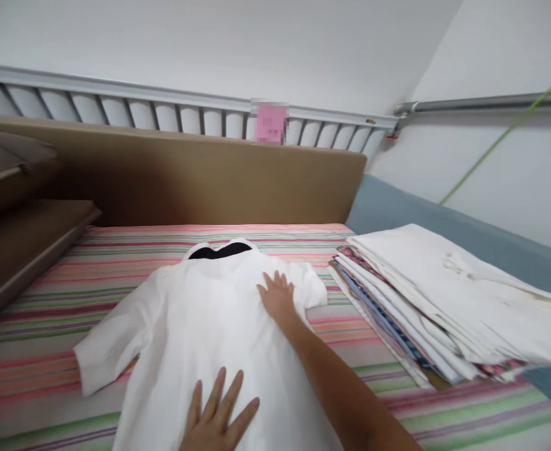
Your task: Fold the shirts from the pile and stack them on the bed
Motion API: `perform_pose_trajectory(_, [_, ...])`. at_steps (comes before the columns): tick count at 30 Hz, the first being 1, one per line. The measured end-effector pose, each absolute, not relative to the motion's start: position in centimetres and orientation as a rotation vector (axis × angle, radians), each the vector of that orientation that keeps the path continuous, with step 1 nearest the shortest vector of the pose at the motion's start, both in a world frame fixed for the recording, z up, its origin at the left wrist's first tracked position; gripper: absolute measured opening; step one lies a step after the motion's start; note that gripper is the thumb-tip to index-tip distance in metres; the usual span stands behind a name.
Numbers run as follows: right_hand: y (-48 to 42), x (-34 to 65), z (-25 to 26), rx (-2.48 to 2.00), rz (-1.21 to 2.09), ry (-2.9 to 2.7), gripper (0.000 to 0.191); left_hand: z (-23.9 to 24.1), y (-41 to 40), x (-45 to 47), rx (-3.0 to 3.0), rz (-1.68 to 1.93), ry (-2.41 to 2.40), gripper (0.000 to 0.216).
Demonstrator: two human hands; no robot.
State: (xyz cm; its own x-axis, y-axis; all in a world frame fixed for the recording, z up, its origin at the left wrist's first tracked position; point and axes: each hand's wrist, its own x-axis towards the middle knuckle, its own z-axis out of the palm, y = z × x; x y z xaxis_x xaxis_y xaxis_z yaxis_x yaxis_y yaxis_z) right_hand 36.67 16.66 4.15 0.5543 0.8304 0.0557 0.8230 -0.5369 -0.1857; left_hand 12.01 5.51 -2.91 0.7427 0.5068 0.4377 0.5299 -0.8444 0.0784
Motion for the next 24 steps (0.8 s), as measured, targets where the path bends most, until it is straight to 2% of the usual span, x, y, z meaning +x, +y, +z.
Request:
perform_pose_trajectory(3, [17.7,38.2,3.2,-2.622,-0.002,-1.412,0.052,-0.7,8.2,10.9,-3.005,-0.782,-0.829,0.058])
perform_pose_trajectory(6, [18.1,38.3,2.6,-2.550,-0.081,-1.484,0.054,1.6,12.7,8.8,-2.960,-0.857,-1.162,0.052])
perform_pose_trajectory(11, [18.3,38.3,1.2,-2.555,-0.124,-1.561,0.052,1.6,17.1,6.5,-2.618,-0.605,-1.701,0.048])
perform_pose_trajectory(20, [18.6,38.8,0.9,-2.598,-0.210,-1.517,0.055,1.1,16.1,6.7,-2.626,-0.524,-1.734,0.048])
perform_pose_trajectory(24, [19.0,39.0,2.1,-2.673,-0.020,-1.586,0.054,1.2,16.5,6.5,-2.639,-0.506,-1.761,0.049])
